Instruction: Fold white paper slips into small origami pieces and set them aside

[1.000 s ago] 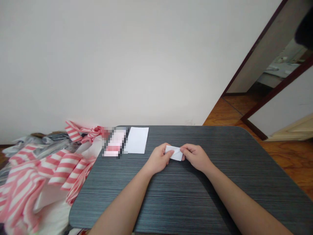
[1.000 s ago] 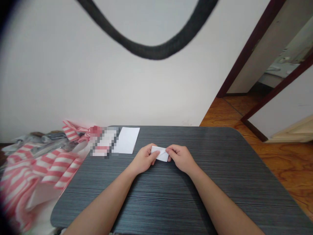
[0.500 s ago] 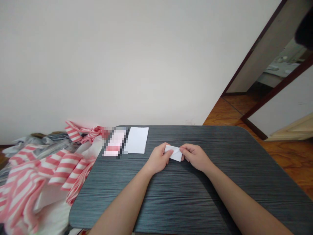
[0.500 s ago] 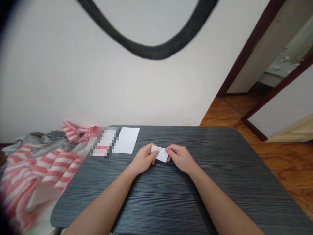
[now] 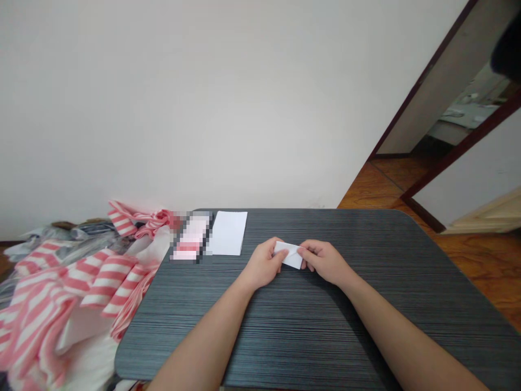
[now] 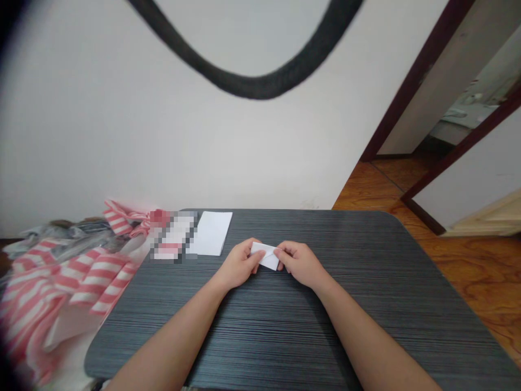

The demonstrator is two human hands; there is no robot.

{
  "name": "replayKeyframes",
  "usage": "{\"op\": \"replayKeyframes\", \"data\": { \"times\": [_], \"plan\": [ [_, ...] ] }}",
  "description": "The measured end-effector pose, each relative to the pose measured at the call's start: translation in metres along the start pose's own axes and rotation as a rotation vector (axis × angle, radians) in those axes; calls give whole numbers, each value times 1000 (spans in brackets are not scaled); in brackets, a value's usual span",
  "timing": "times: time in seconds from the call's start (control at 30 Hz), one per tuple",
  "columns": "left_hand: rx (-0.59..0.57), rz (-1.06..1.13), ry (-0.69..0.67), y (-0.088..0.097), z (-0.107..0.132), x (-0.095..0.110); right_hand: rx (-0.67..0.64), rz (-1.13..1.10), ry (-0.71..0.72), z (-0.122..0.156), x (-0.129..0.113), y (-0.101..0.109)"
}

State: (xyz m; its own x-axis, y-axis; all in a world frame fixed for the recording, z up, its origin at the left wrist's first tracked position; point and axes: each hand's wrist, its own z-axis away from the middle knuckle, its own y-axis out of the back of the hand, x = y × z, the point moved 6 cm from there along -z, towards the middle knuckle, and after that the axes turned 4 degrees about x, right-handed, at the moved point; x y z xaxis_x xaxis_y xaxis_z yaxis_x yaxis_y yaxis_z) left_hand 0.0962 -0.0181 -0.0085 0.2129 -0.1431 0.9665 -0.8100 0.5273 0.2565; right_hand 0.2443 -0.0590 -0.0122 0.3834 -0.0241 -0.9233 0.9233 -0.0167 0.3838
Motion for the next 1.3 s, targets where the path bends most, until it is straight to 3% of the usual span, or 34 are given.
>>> {"op": "replayKeyframes", "data": {
  "times": [0.6,0.9,1.3],
  "plan": [
    [-6,-4,-15,-2,1,3,15,45,55,2,-6,-1],
    [91,-21,-4,1,1,9,33,110,84,3,-9,-3],
    [55,101,37,-2,-1,-2,74,-22,11,1,-4,3]
  ]
}}
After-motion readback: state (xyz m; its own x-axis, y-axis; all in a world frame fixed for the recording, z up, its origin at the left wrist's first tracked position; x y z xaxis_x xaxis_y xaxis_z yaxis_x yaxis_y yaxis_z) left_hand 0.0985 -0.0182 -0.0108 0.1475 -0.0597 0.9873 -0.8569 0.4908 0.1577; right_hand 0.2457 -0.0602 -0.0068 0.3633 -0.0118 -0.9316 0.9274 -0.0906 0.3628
